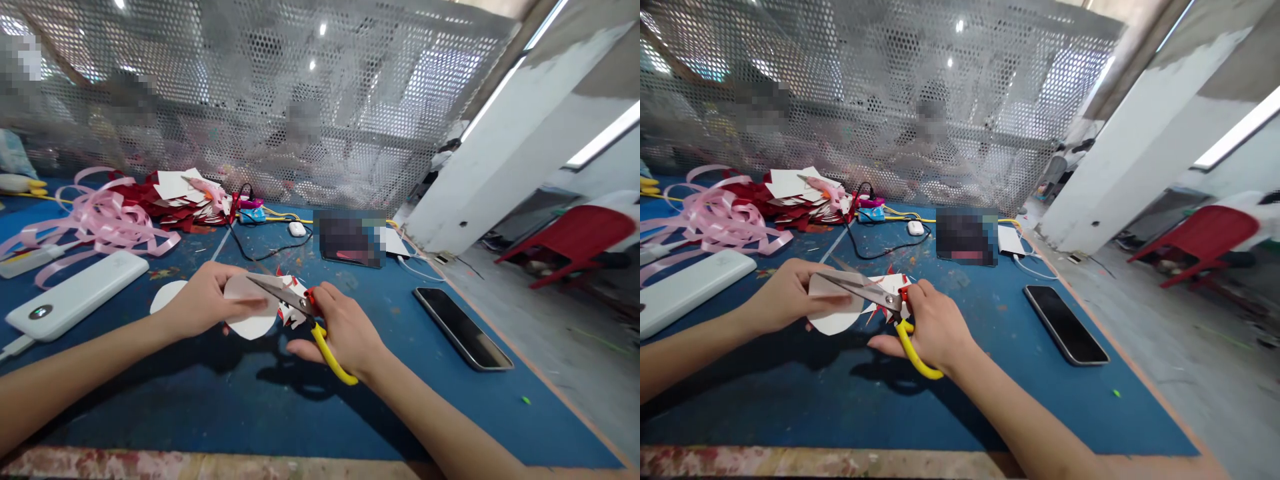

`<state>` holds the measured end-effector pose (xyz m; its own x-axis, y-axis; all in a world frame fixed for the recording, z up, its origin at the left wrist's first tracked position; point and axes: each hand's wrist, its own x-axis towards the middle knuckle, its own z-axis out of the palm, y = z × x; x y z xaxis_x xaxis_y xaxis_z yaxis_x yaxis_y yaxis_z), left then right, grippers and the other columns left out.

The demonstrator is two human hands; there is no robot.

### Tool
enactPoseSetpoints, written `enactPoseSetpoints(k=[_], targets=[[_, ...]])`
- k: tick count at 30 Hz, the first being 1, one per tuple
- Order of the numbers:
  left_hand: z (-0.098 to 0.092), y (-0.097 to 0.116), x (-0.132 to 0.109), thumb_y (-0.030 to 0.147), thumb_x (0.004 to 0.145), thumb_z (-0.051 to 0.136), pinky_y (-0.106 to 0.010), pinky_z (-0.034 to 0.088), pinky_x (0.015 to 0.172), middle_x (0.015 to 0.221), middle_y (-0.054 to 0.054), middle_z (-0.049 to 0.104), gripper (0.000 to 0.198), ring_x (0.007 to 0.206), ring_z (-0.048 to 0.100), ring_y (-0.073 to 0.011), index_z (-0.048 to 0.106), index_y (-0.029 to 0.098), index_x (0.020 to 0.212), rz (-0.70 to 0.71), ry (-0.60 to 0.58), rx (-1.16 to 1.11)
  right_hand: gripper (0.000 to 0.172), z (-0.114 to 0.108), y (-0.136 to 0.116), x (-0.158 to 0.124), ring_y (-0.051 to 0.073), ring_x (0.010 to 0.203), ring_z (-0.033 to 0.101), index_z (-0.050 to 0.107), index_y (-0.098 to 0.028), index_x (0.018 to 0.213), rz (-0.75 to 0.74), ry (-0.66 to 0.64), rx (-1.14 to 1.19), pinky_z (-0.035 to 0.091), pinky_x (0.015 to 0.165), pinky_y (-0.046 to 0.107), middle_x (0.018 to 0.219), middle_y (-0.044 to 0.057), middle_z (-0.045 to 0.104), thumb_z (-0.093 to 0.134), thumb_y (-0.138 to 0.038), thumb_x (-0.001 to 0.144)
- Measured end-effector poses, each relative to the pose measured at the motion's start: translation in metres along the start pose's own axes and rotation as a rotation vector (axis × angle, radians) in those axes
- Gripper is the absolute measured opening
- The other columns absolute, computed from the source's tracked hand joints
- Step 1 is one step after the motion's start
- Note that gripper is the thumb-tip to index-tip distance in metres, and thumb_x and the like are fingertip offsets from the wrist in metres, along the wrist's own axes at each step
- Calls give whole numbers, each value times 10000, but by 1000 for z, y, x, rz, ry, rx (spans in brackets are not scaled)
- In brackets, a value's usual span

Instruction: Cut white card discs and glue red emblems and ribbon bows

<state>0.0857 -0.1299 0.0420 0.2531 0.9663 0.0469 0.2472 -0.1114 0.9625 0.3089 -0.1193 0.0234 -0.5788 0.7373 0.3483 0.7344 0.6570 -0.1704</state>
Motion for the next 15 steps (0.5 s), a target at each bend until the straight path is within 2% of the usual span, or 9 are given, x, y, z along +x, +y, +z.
enactPoseSetpoints(k=[3,8,12,15], targets=[[-5,5,0,288,635,670,-181,363,297,431,42,528,197,337,397,-82,735,174,783,-2,-48,40,622,-2,1,1,133,533,405,480,-178,721,20,-11,-41,284,501,246,645,6,442,404,-791,650],[-13,12,1,272,611,674,-179,329,280,458,11,579,144,338,438,-98,731,160,682,-16,-74,83,635,0,-1,0,120,517,397,484,-171,687,55,-65,-10,279,507,239,622,9,458,389,-799,652],[-14,8,5,292,575,724,-165,383,371,523,4,615,162,426,507,-104,714,154,660,25,5,47,629,1,-3,-1,100,489,352,478,-169,642,65,-58,72,244,490,232,577,3,446,302,-767,730],[-8,-3,8,350,607,720,-177,436,465,654,-18,660,268,520,555,-116,699,146,779,51,102,-111,630,1,-4,-2,79,455,281,439,-175,583,93,-13,133,205,474,232,522,-19,393,255,-751,759]])
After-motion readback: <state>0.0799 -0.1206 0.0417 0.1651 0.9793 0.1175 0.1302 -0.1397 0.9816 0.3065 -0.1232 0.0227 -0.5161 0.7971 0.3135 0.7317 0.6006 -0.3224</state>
